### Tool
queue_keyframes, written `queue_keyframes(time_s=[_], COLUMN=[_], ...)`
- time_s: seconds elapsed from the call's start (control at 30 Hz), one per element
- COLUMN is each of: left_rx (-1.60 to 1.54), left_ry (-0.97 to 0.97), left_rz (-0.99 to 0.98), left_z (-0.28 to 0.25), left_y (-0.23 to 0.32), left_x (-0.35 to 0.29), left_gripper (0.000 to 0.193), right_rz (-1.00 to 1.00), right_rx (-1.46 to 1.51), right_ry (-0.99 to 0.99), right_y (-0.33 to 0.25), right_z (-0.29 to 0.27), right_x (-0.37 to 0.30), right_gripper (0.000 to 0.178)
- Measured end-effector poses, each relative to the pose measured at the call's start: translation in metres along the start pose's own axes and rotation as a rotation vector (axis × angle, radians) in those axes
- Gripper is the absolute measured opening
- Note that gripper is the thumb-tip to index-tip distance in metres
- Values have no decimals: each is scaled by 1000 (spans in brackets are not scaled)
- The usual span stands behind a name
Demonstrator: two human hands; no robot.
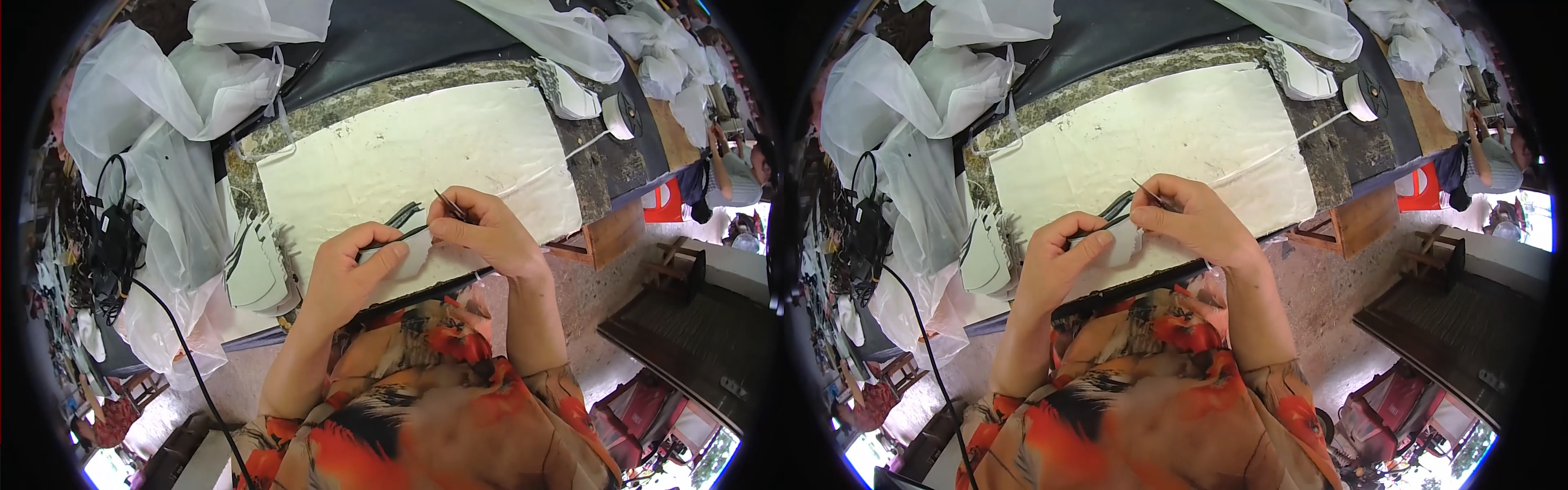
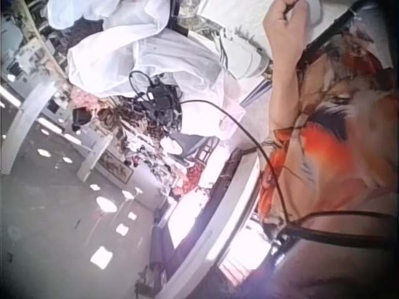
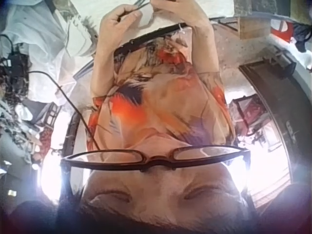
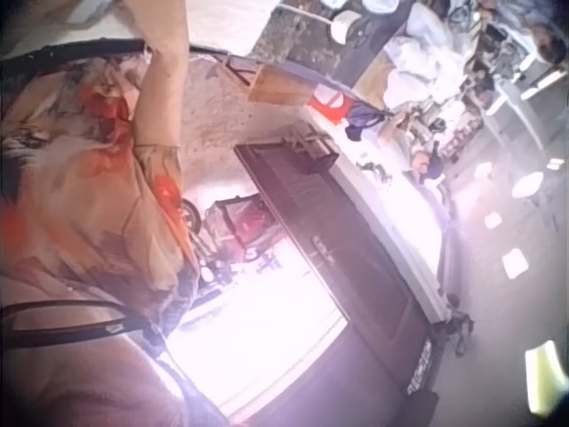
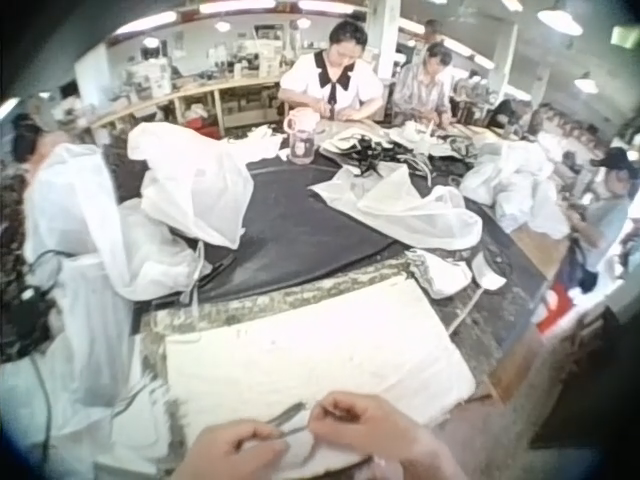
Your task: Applying decorative or structural strips to shoe upper components using a small tool.
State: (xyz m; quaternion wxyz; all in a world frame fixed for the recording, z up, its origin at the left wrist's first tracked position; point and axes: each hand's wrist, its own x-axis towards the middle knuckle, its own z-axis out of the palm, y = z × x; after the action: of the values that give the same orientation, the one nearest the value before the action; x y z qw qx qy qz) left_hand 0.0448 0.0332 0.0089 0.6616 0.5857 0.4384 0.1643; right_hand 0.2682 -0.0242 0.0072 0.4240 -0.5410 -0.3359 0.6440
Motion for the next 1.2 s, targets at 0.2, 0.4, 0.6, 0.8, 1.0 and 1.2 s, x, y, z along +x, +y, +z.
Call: queue_keyframes(time_s=[0.2,0.4,0.6,0.8,1.0,1.2], left_rx=[5,-89,-85,-371,-419,-297], left_ry=[49,-40,-153,-36,-63,-48], left_rz=[7,-54,-104,-279,-215,-189], left_z=[4,7,-15,-20,-21,-23], left_y=[-3,8,-10,-14,-16,-21], left_x=[5,15,10,-4,-9,-13], left_gripper=[13,17,19,16,17,16], right_rz=[71,74,-64,-251,-114,97], right_rx=[-32,-31,-281,-535,-493,-280], right_ry=[8,-37,104,139,-21,18], right_y=[-8,-5,10,-6,24,18], right_z=[-2,0,-7,10,27,35], right_x=[3,8,7,-30,-28,-25], right_gripper=[14,11,18,22,40,35])
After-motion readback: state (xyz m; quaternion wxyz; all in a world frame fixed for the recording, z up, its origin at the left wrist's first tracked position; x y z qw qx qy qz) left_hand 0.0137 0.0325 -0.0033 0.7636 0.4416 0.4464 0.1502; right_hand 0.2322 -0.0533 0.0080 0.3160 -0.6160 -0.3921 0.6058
